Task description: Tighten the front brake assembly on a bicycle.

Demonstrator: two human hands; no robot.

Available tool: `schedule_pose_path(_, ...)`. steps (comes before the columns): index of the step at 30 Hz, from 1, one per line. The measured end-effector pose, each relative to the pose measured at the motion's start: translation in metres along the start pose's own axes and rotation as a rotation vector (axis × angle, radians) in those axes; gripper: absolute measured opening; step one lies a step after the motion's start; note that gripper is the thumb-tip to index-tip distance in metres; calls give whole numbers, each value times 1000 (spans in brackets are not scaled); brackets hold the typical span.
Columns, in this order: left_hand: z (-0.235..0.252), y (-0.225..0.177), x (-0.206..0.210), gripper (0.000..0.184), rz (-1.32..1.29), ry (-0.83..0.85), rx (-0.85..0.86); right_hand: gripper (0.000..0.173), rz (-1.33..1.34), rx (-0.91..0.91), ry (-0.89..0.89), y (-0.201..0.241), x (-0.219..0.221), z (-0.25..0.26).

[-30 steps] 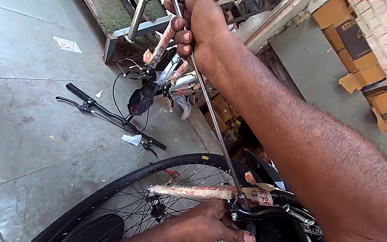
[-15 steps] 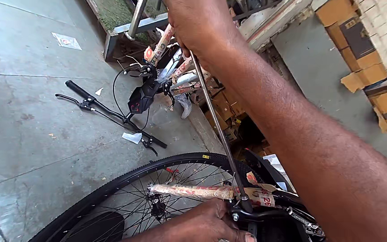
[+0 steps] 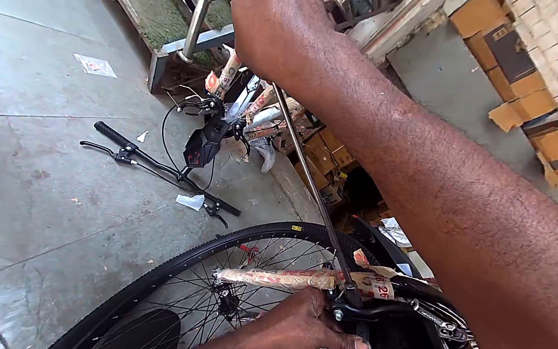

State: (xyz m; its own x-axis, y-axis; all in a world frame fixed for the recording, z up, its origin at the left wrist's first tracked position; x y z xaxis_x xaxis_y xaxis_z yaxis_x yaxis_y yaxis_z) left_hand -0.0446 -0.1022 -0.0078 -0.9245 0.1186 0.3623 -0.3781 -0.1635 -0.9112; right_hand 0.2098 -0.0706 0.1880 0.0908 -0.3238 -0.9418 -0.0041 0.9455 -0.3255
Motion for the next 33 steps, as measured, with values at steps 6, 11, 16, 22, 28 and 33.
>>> schedule_pose_path(6,1,4,-4,23,-3,68,72,21,169,-26,29,-24,0,4)
schedule_pose_path(11,3,8,-4,23,61,82,80,14,589,-94,73,-48,4,17)
schedule_pose_path(16,5,10,-2,23,21,10,93,43,336,-149,59,-54,20,25)
schedule_pose_path(22,5,10,0,25,29,-35,74,45,171,-118,118,-48,22,23)
schedule_pose_path(28,5,8,-2,23,23,-21,79,44,-157,-162,182,-32,23,27)
schedule_pose_path(33,5,8,-3,24,17,25,136,36,313,-352,92,-35,24,38)
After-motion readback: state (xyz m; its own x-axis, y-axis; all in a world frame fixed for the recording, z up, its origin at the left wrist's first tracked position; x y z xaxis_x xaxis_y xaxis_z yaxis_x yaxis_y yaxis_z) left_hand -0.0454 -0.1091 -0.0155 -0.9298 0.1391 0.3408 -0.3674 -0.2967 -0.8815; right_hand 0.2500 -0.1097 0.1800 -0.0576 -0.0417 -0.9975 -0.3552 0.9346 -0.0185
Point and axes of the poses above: each hand's wrist, its own z-axis towards the middle knuckle, its own x-axis out of the palm, y = z × x, the point moved 3 cm from there along z, towards the middle knuckle, and after that the axes turned 14 degrees about z, right-handed, at the moved point
